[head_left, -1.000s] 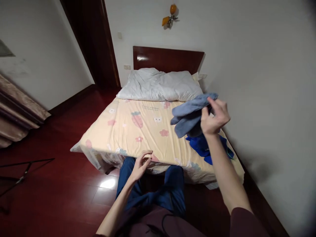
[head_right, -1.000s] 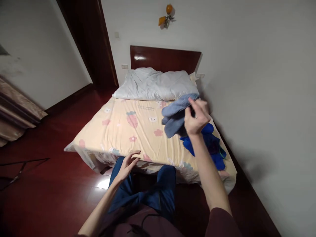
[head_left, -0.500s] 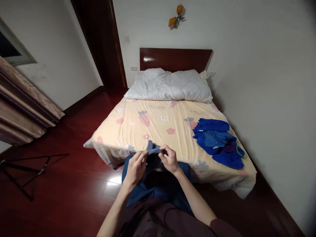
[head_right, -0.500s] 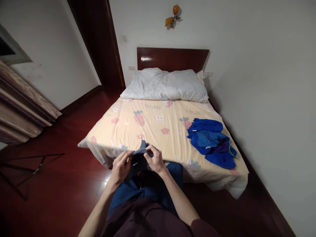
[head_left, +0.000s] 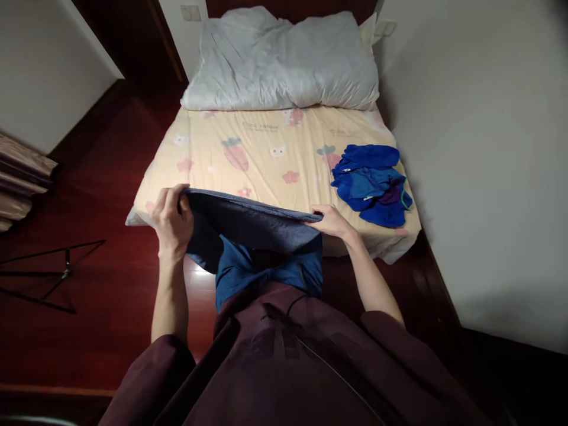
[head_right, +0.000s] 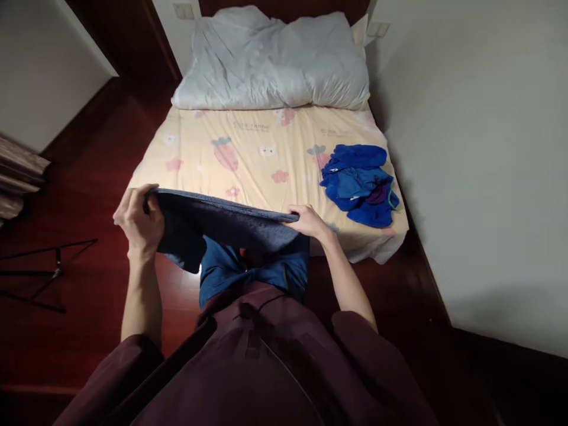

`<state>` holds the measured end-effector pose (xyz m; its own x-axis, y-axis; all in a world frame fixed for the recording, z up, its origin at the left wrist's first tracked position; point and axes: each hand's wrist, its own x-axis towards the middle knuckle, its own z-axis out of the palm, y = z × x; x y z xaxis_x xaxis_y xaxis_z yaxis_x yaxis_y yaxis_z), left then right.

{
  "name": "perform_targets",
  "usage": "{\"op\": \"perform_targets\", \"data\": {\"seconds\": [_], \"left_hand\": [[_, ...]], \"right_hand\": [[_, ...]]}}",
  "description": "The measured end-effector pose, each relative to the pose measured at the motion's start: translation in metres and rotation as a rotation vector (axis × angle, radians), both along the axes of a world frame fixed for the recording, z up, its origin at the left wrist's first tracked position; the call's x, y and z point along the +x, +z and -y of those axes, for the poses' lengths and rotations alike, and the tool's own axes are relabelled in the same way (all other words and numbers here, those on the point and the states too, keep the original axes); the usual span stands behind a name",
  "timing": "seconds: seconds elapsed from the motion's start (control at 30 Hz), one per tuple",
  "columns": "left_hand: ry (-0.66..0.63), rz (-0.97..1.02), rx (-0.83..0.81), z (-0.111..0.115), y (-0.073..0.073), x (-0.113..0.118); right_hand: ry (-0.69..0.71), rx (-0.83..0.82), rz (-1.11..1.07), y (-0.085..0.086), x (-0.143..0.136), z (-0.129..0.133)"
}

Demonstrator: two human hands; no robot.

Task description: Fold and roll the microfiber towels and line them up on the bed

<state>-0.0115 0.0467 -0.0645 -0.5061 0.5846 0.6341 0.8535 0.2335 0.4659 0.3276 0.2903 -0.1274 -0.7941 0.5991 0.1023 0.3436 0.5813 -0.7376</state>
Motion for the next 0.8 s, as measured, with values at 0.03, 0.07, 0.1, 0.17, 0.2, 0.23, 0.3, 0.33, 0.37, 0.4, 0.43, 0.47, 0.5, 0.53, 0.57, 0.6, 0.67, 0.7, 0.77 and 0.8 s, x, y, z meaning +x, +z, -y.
{"op": "perform_targets", "data": {"seconds": [0.03,0.07,0.1,0.17,0.2,0.23,0.3,0.33,0.37,0.4,0.43,0.47,0.5,0.53,0.57,0.6,0.67,0.7,0.77,0.8], "left_hand": [[0.000,-0.007,-0.014,-0.002,-0.001,-0.005],[0.002,-0.021,-0.035,-0.004,-0.002,-0.010],[0.008,-0.037,-0.062,-0.007,-0.004,-0.013],[0.019,-0.064,-0.130,-0.013,-0.009,-0.020],[0.022,-0.074,-0.163,-0.017,-0.011,-0.023],[0.025,-0.082,-0.190,-0.019,-0.013,-0.026],[0.030,-0.087,-0.230,-0.022,-0.016,-0.033],[0.035,-0.089,-0.243,-0.022,-0.017,-0.038],[0.041,-0.090,-0.253,-0.022,-0.018,-0.043],[0.046,-0.093,-0.261,-0.021,-0.018,-0.048],[0.051,-0.095,-0.269,-0.020,-0.018,-0.053],[0.056,-0.097,-0.276,-0.018,-0.018,-0.059],[0.061,-0.096,-0.281,-0.017,-0.017,-0.064],[0.068,-0.092,-0.285,-0.015,-0.016,-0.069],[0.076,-0.087,-0.288,-0.013,-0.014,-0.073],[0.085,-0.081,-0.291,-0.012,-0.012,-0.077],[0.101,-0.076,-0.302,-0.008,-0.007,-0.084],[0.102,-0.076,-0.314,-0.007,-0.005,-0.088],[0.080,-0.083,-0.341,-0.003,0.000,-0.095],[0.053,-0.090,-0.351,0.000,0.001,-0.099]], "right_hand": [[-0.025,0.016,0.020,0.002,0.010,-0.003],[-0.054,0.031,0.032,0.003,0.019,-0.005],[-0.086,0.044,0.039,0.004,0.026,-0.006],[-0.145,0.065,0.047,0.006,0.036,-0.006],[-0.163,0.075,0.053,0.006,0.039,-0.005],[-0.171,0.084,0.062,0.007,0.041,-0.004],[-0.161,0.099,0.078,0.010,0.042,-0.004],[-0.142,0.101,0.085,0.011,0.042,-0.004],[-0.118,0.102,0.092,0.013,0.041,-0.006],[-0.094,0.102,0.100,0.015,0.040,-0.008],[-0.074,0.104,0.109,0.017,0.039,-0.011],[-0.056,0.107,0.120,0.019,0.037,-0.015],[-0.046,0.112,0.130,0.022,0.037,-0.019],[-0.044,0.117,0.137,0.025,0.036,-0.023],[-0.047,0.123,0.138,0.028,0.036,-0.028],[-0.054,0.129,0.137,0.032,0.036,-0.032],[-0.080,0.150,0.127,0.041,0.037,-0.039],[-0.098,0.163,0.120,0.045,0.038,-0.042],[-0.143,0.193,0.099,0.051,0.041,-0.047],[-0.169,0.209,0.085,0.053,0.042,-0.048]]}}
